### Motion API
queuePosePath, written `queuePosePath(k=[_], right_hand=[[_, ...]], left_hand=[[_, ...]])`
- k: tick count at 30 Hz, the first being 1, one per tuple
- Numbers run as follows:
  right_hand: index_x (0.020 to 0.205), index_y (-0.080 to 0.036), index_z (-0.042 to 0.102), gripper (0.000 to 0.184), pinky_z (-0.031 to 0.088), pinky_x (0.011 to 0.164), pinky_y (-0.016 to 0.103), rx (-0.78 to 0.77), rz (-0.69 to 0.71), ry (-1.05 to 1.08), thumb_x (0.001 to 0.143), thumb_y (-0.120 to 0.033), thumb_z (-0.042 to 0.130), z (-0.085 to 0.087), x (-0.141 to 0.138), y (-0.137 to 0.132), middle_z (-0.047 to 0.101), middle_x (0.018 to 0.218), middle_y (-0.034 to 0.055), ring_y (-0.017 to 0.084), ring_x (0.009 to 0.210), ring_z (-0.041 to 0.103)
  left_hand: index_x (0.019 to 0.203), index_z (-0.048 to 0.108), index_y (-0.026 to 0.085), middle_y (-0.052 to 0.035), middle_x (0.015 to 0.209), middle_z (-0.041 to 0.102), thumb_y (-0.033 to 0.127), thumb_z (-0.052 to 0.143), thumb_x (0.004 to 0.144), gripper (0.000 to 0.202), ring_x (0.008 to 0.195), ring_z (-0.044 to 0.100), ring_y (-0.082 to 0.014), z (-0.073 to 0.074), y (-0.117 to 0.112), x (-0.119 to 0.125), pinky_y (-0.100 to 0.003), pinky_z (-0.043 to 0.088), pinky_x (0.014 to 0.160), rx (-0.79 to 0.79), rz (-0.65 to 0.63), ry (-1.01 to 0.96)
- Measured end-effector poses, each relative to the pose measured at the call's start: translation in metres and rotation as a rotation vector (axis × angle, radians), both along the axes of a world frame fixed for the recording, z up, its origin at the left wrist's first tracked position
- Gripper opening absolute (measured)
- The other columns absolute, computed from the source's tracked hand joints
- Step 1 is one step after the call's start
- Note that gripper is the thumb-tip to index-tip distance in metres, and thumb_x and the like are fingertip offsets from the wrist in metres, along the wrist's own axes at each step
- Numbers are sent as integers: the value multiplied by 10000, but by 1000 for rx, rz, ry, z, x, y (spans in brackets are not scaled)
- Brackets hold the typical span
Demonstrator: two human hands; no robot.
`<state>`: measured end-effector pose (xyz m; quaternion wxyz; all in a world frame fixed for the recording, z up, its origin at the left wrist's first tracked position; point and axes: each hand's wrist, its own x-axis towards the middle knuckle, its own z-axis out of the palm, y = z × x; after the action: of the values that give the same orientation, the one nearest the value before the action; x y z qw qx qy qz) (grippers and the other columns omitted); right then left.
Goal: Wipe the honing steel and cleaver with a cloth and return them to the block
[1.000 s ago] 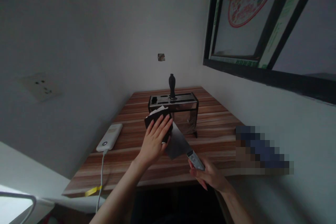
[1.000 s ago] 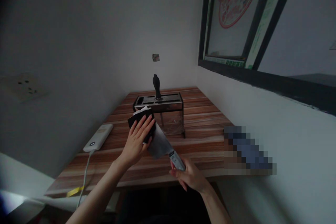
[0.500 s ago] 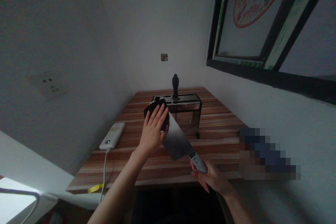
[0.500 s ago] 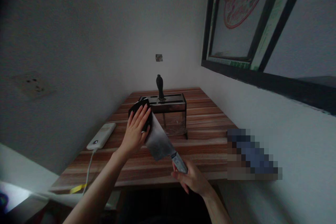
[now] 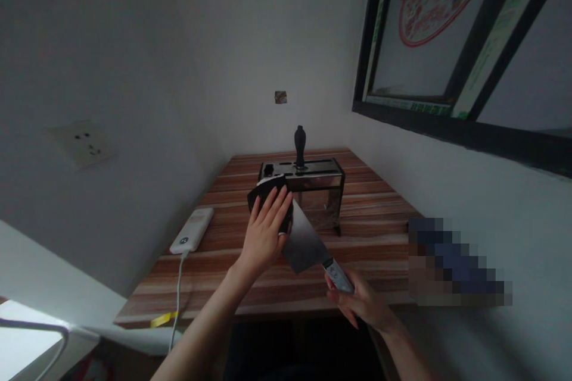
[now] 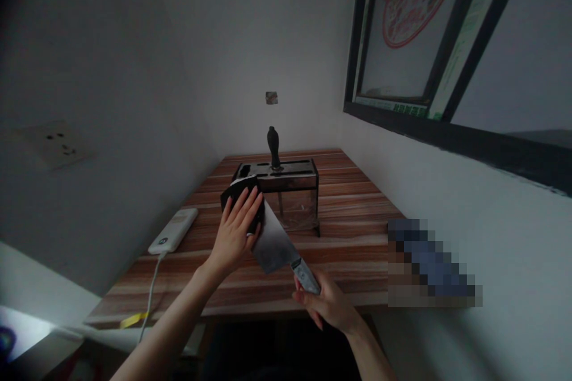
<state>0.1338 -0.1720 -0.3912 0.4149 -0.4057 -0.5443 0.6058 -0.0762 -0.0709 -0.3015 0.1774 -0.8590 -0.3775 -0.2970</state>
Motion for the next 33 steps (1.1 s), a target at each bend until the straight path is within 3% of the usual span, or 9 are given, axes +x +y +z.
queuePosePath(k=[10, 19, 27, 30, 33], right_hand=[[844, -181, 460, 368, 201, 296, 151, 22, 5, 45, 751, -482, 651, -1, -1, -1, 388, 405, -125, 37, 269, 330], [826, -180, 471, 362, 199, 315, 161, 42, -10, 1, 745, -481, 656, 2, 0, -1, 396, 447, -115, 36, 284, 350], [839, -178, 474, 343, 199, 314, 156, 45, 25, 12, 759, -462, 647, 1, 1, -1, 394, 463, -114, 27, 289, 339], [834, -178, 472, 354, 197, 312, 156, 36, 37, -3, 754, -476, 645, 2, 1, -1, 394, 466, -113, 27, 287, 340], [823, -175, 478, 367, 189, 318, 159, 44, 39, -13, 747, -493, 644, 5, -1, -2, 397, 482, -108, 22, 288, 335]], left_hand=[[1426, 287, 176, -78, 1466, 355, 118, 408, 850, 591, 1390, 219, -221, 9, 0, 1, -472, 147, 1131, 16, -87, -58], [1404, 320, 195, -123, 1437, 369, 103, 505, 749, 686, 1344, 303, -288, 9, 0, -22, -506, 264, 1091, 48, -257, -151], [1440, 235, 214, -114, 1467, 337, 108, 466, 809, 680, 1357, 291, -267, 18, 11, -37, -525, 225, 1108, 4, -232, -173], [1413, 306, 211, -104, 1413, 425, 143, 418, 853, 575, 1308, 385, -241, 22, 15, -42, -475, 296, 1089, -81, -201, -329], [1333, 439, 180, -94, 1275, 570, 224, 350, 911, 433, 1202, 512, -234, 19, 17, -52, -409, 420, 1008, -180, -97, -608]])
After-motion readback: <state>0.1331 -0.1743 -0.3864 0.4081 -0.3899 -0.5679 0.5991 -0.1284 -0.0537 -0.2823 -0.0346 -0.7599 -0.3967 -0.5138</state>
